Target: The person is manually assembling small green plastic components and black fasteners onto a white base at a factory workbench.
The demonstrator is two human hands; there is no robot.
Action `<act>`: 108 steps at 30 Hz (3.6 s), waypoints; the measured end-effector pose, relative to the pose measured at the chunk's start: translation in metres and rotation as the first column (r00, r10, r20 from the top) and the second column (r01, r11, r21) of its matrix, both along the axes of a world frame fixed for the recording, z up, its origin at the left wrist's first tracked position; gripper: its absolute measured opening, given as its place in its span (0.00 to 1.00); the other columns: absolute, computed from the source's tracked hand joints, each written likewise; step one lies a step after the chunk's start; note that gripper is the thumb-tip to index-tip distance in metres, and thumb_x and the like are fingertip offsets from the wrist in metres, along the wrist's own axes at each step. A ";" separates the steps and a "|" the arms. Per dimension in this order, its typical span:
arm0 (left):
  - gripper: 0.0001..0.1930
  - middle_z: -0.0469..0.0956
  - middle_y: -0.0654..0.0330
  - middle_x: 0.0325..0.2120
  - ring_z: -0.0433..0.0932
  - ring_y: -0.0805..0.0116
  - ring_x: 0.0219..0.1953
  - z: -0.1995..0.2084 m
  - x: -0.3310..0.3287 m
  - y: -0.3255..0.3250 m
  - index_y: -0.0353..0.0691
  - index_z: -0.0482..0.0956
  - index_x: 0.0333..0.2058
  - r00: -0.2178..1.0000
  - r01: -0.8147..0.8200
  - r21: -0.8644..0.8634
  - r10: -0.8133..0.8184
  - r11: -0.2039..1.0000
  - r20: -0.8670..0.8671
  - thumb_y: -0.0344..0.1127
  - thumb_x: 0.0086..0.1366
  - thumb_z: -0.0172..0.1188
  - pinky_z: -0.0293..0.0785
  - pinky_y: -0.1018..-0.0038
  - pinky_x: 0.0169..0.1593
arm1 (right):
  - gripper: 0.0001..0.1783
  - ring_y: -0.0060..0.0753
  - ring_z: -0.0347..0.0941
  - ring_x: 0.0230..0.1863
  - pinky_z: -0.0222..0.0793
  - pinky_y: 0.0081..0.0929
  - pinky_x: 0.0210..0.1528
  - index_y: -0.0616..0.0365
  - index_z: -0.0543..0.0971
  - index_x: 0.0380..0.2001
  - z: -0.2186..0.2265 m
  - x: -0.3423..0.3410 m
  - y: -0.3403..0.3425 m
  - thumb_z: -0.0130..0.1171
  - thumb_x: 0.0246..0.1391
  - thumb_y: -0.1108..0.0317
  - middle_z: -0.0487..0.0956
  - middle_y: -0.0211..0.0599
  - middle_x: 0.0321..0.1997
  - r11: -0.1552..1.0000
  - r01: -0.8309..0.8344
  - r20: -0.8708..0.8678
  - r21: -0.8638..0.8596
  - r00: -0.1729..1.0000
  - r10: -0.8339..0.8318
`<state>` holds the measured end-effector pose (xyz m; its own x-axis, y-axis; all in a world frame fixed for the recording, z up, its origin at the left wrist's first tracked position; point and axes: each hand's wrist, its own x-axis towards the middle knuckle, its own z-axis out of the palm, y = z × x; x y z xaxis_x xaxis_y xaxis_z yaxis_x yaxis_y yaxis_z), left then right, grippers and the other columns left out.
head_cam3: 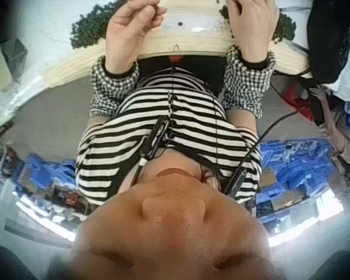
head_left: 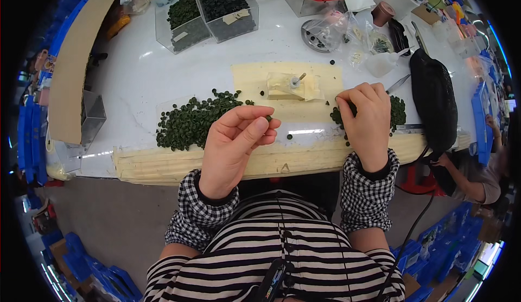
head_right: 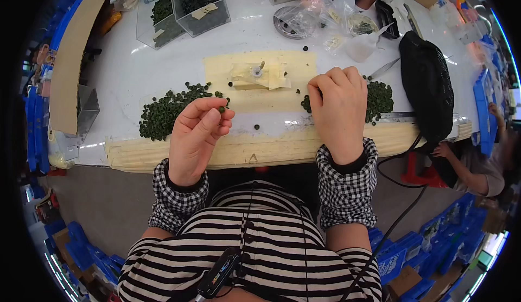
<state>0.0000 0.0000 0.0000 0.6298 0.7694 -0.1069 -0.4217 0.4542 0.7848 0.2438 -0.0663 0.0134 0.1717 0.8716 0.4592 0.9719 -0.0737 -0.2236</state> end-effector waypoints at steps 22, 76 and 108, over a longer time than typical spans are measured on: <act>0.11 0.82 0.52 0.39 0.81 0.71 0.39 0.004 0.016 -0.007 0.35 0.76 0.47 0.998 0.052 -0.046 -0.051 0.998 0.028 0.26 0.66 0.58 0.78 0.78 0.45 | 0.06 0.20 0.76 0.37 0.71 0.18 0.42 0.68 0.79 0.37 0.010 -0.056 -0.018 0.62 0.55 0.78 0.80 0.34 0.35 0.954 -0.136 -0.954 0.267 0.105 0.282; 0.11 0.82 0.57 0.30 0.79 0.73 0.33 0.010 0.020 -0.011 0.34 0.84 0.39 0.893 -0.119 0.752 0.401 0.649 -0.205 0.18 0.57 0.63 0.74 0.80 0.38 | 0.12 0.25 0.76 0.32 0.73 0.18 0.34 0.65 0.82 0.40 0.013 -0.079 -0.020 0.61 0.51 0.83 0.79 0.38 0.33 0.952 -0.181 -0.841 0.246 0.449 0.303; 0.09 0.82 0.54 0.35 0.81 0.70 0.38 0.011 0.015 -0.008 0.30 0.82 0.40 0.975 -0.105 0.367 0.168 0.924 -0.143 0.19 0.60 0.61 0.78 0.78 0.43 | 0.17 0.24 0.74 0.32 0.69 0.18 0.32 0.62 0.82 0.46 0.009 -0.070 -0.019 0.61 0.51 0.83 0.78 0.36 0.34 0.889 -0.328 -0.691 0.319 0.562 0.455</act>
<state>0.0151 -0.0079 0.0105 0.5127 0.8534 0.0944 -0.3070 0.0795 0.9484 0.1739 -0.0856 0.0224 0.1595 0.8751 0.4569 0.4001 0.3658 -0.8403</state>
